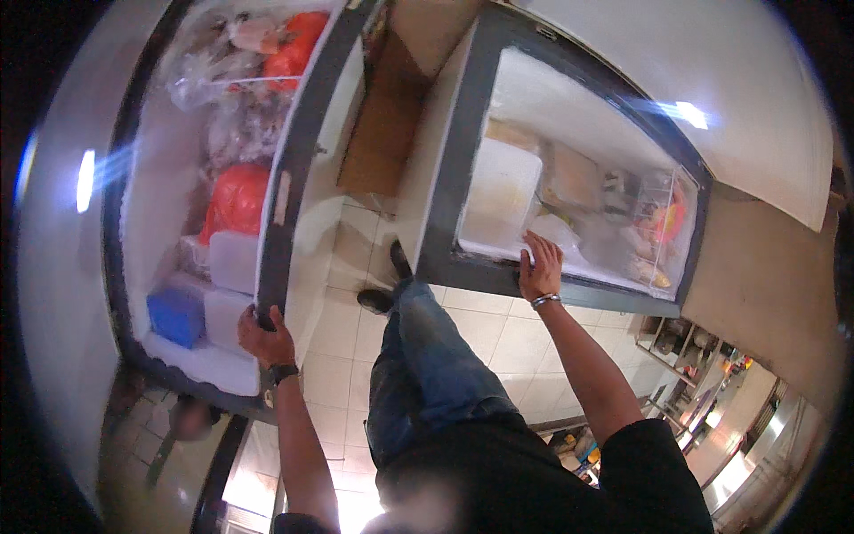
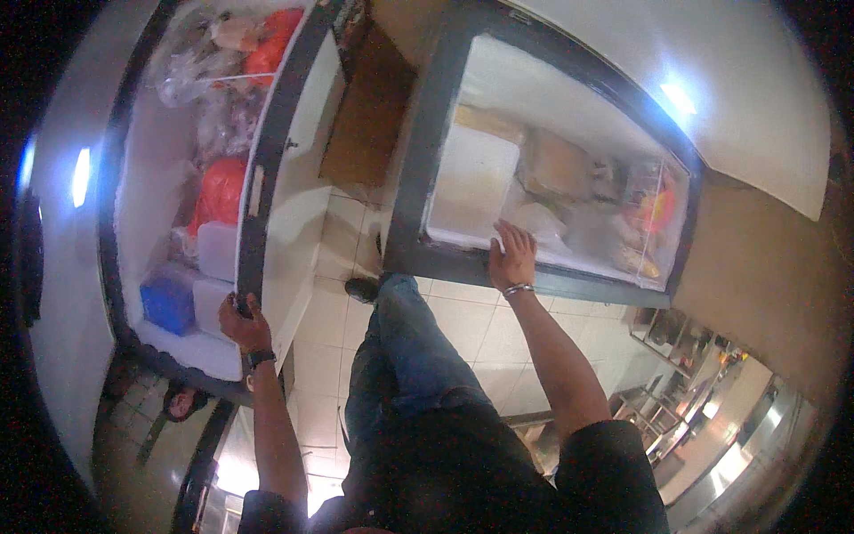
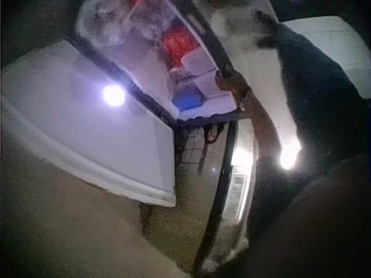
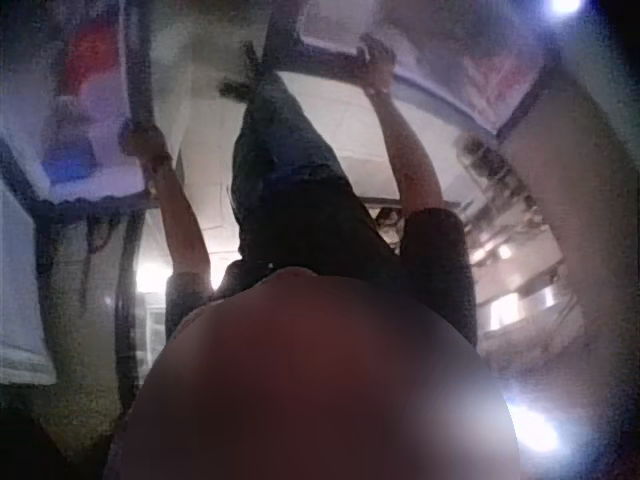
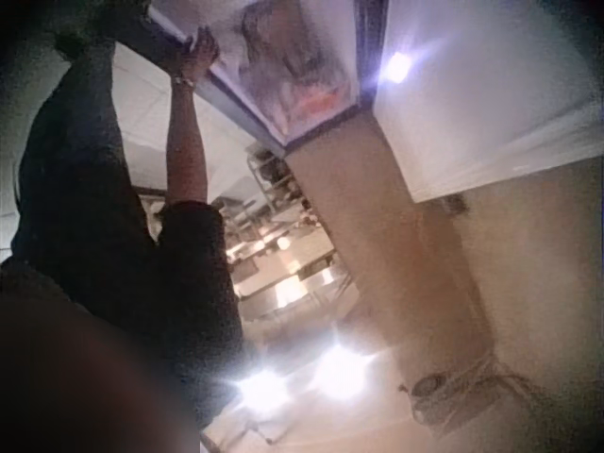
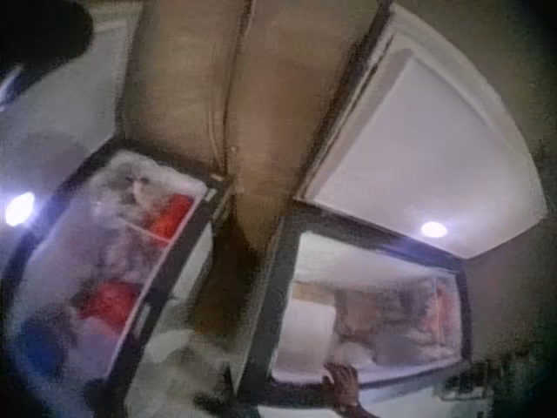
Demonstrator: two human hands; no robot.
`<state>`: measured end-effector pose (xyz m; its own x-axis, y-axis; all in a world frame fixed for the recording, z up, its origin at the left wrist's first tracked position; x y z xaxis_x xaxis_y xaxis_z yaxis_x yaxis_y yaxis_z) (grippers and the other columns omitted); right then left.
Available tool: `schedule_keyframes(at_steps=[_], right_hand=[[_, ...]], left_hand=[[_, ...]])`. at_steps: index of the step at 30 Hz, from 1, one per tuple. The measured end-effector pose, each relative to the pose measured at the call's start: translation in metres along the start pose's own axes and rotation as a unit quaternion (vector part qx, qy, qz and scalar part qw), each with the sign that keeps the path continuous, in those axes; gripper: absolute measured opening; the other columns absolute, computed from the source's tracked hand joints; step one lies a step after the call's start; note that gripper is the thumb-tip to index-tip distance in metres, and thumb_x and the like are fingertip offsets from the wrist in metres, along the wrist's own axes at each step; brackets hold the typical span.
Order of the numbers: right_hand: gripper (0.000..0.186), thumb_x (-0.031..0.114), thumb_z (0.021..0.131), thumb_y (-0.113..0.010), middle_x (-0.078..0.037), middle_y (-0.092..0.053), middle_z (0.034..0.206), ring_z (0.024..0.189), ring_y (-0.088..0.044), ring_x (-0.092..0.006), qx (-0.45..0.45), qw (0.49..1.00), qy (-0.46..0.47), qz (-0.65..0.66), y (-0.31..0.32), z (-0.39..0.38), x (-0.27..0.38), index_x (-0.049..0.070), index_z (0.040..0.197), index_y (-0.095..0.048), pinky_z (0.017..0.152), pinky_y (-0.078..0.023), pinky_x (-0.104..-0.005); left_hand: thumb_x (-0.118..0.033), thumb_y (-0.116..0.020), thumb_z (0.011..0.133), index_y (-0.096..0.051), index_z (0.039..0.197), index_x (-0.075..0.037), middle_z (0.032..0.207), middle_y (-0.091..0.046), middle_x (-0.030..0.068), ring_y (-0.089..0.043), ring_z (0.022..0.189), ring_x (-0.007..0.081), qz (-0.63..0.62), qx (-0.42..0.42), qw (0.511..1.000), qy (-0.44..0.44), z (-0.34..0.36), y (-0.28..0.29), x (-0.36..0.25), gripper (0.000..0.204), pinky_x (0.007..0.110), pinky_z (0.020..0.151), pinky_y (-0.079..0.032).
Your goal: The person opens a chest freezer and retrieves several frozen food items, including a container of dumplings and a bag of meat, placing them on a stainless steel prep table. The person then retrieves two metal bowls from a shelf.
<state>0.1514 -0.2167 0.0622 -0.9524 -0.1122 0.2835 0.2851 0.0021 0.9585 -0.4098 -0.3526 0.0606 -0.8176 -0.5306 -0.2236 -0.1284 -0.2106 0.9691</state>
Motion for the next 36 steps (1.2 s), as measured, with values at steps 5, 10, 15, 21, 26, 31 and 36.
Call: schedule_keyframes(at_steps=[5, 10, 15, 21, 26, 31, 36], right_hand=[[0.041, 0.001, 0.084, -0.062, -0.008, -0.061, 0.129, 0.120, -0.054, -0.0295, 0.013, 1.000, -0.010, -0.010, -0.010, -0.003, 0.009, 0.011, 0.124, -0.060, 0.106, -0.037, -0.0430], [0.036, 0.010, 0.093, -0.054, -0.011, -0.059, 0.133, 0.123, -0.052, -0.0311, 0.016, 0.999, -0.012, -0.038, -0.004, -0.016, 0.014, 0.009, 0.129, -0.058, 0.106, -0.035, -0.0462], [0.034, 0.014, 0.099, -0.049, -0.013, -0.055, 0.136, 0.128, -0.047, -0.0312, -0.034, 0.996, 0.018, -0.085, 0.013, -0.014, 0.027, 0.004, 0.131, -0.053, 0.107, -0.035, -0.0468], [0.042, 0.016, 0.097, -0.055, -0.020, -0.046, 0.136, 0.129, -0.042, -0.0376, -0.077, 0.982, 0.136, -0.108, -0.001, 0.020, 0.082, 0.004, 0.135, -0.043, 0.106, -0.036, -0.0521], [0.046, 0.009, 0.093, -0.059, -0.022, -0.042, 0.136, 0.123, -0.044, -0.0349, -0.063, 0.949, 0.297, 0.084, -0.004, 0.144, 0.340, -0.001, 0.133, -0.039, 0.098, -0.040, -0.0446], [0.051, 0.007, 0.087, -0.066, -0.016, -0.057, 0.125, 0.109, -0.057, -0.0272, 0.145, 0.922, 0.280, 0.224, -0.082, 0.200, 0.536, 0.001, 0.134, -0.046, 0.089, -0.047, -0.0378], [0.056, 0.023, 0.085, -0.072, -0.017, -0.063, 0.121, 0.104, -0.064, -0.0261, 0.470, 0.831, 0.264, 0.139, -0.276, 0.158, 0.617, 0.002, 0.133, -0.052, 0.088, -0.052, -0.0369]], left_hand=[[-0.053, -0.071, 0.079, -0.059, 0.113, -0.002, 0.109, -0.062, 0.0179, -0.055, 0.106, 0.0380, -0.061, 0.050, 0.996, 0.042, 0.005, -0.005, 0.029, 0.062, 0.049, 0.094, -0.038], [-0.050, -0.068, 0.083, -0.056, 0.122, -0.008, 0.117, -0.058, 0.0171, -0.052, 0.112, 0.0366, -0.072, 0.016, 0.997, 0.036, 0.002, 0.022, 0.027, 0.059, 0.049, 0.100, -0.036], [-0.036, -0.067, 0.088, -0.054, 0.125, -0.005, 0.123, -0.057, 0.0173, -0.052, 0.116, 0.0357, -0.179, -0.154, 0.956, 0.176, -0.011, 0.049, 0.114, 0.050, 0.048, 0.102, -0.036], [-0.041, -0.056, 0.095, -0.049, 0.132, -0.005, 0.128, -0.056, 0.0200, -0.051, 0.117, 0.0382, 0.143, -0.187, 0.916, 0.324, 0.019, 0.106, 0.339, 0.052, 0.047, 0.099, -0.039], [-0.052, -0.057, 0.092, -0.032, 0.148, -0.005, 0.142, -0.045, 0.0232, -0.043, 0.132, 0.0385, 0.037, -0.094, 0.900, 0.424, 0.044, 0.085, 0.435, 0.077, 0.047, 0.107, -0.037], [-0.057, -0.056, 0.091, -0.026, 0.150, -0.001, 0.150, -0.036, 0.0249, -0.037, 0.138, 0.0367, -0.042, -0.102, 0.898, 0.425, 0.034, 0.078, 0.462, 0.087, 0.042, 0.112, -0.031], [-0.060, -0.055, 0.090, -0.026, 0.150, 0.001, 0.149, -0.036, 0.0262, -0.036, 0.138, 0.0372, 0.006, -0.105, 0.898, 0.427, 0.038, 0.077, 0.455, 0.090, 0.042, 0.114, -0.028]])
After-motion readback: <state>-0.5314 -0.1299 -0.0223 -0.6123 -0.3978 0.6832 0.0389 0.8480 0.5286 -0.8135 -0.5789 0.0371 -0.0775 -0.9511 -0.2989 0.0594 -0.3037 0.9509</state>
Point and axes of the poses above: each hand's wrist, its own z-axis towards the middle knuckle, its own y-axis out of the back of the hand, x = y × z, the point moved 9 cm from there along z, towards the middle knuckle
